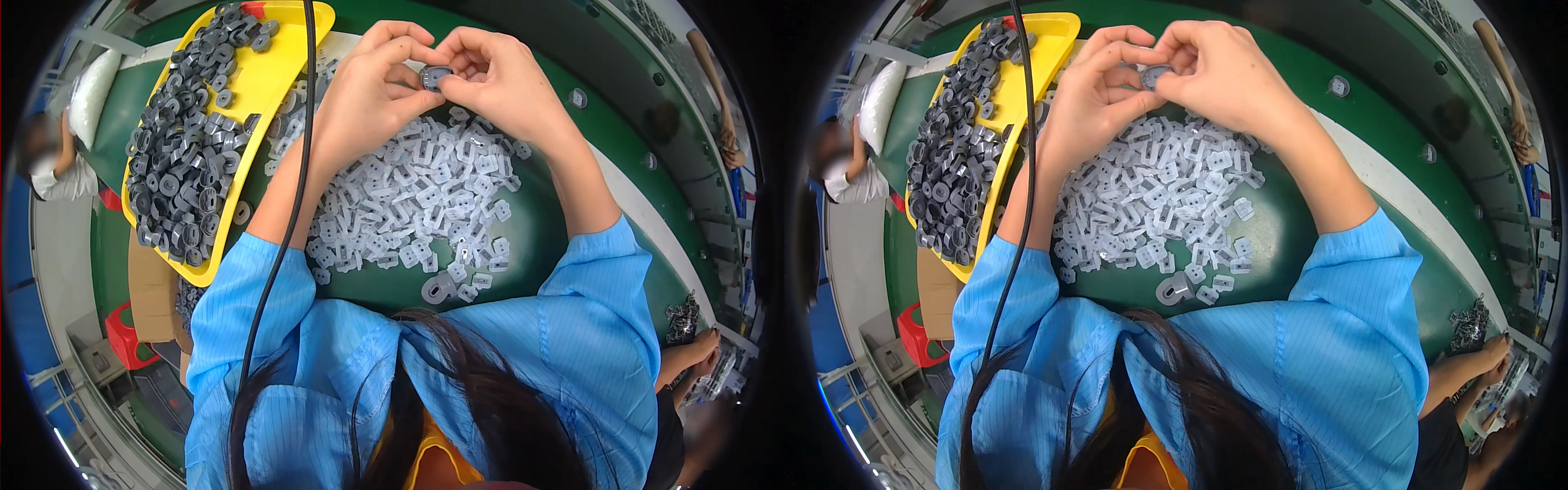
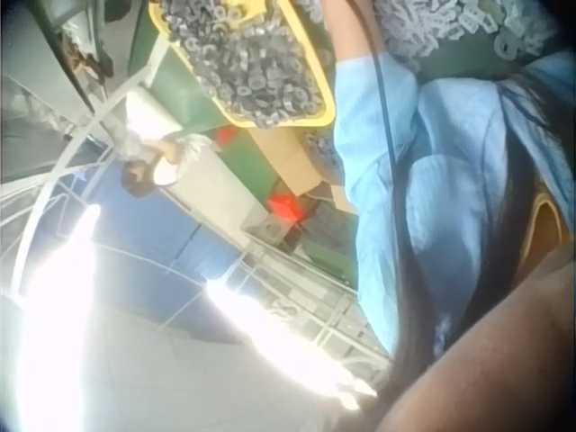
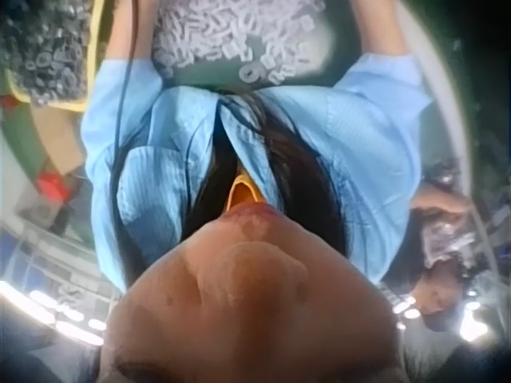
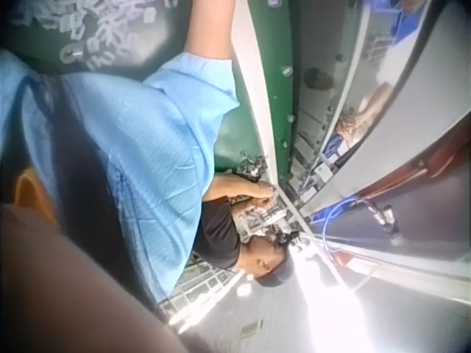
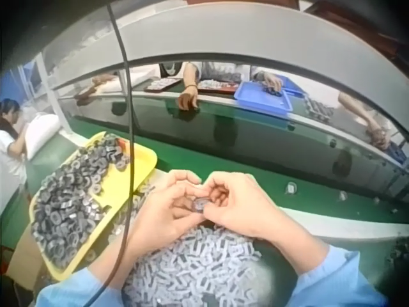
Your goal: The person assembles small grey plastic housing units by hand, inserting white internal components into them.
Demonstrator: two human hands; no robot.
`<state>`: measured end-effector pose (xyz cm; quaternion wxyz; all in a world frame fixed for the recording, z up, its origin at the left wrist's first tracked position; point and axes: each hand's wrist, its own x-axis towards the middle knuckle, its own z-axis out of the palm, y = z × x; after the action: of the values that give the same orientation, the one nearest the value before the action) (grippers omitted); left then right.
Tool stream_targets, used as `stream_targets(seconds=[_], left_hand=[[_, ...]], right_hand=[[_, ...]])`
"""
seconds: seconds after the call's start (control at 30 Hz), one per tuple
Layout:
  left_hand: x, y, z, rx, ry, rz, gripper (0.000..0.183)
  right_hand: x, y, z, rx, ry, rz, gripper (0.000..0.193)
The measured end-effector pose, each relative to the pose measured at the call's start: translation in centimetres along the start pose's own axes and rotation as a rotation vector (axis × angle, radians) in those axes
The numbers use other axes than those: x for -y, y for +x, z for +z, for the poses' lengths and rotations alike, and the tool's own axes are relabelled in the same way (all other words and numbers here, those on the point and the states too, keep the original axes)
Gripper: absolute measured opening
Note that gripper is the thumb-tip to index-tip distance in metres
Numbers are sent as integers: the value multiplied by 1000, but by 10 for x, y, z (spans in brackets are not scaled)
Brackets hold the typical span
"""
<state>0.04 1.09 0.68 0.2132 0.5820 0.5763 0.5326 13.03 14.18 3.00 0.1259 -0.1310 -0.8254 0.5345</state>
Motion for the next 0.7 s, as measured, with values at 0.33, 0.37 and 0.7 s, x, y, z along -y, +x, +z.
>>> stream_targets(seconds=[0.33, 0.37, 0.7], left_hand=[[15, 8, -5, -123, 584, 189, 38], [20, 9, -9, -184, 752, 248, 40], [33, 2, -16, -142, 753, 24, 23]], right_hand=[[-55, 26, -19, -303, 50, 52, 17], [-67, 30, -28, -319, -7, 67, 20], [-31, -10, -21, 159, -418, -323, 35]])
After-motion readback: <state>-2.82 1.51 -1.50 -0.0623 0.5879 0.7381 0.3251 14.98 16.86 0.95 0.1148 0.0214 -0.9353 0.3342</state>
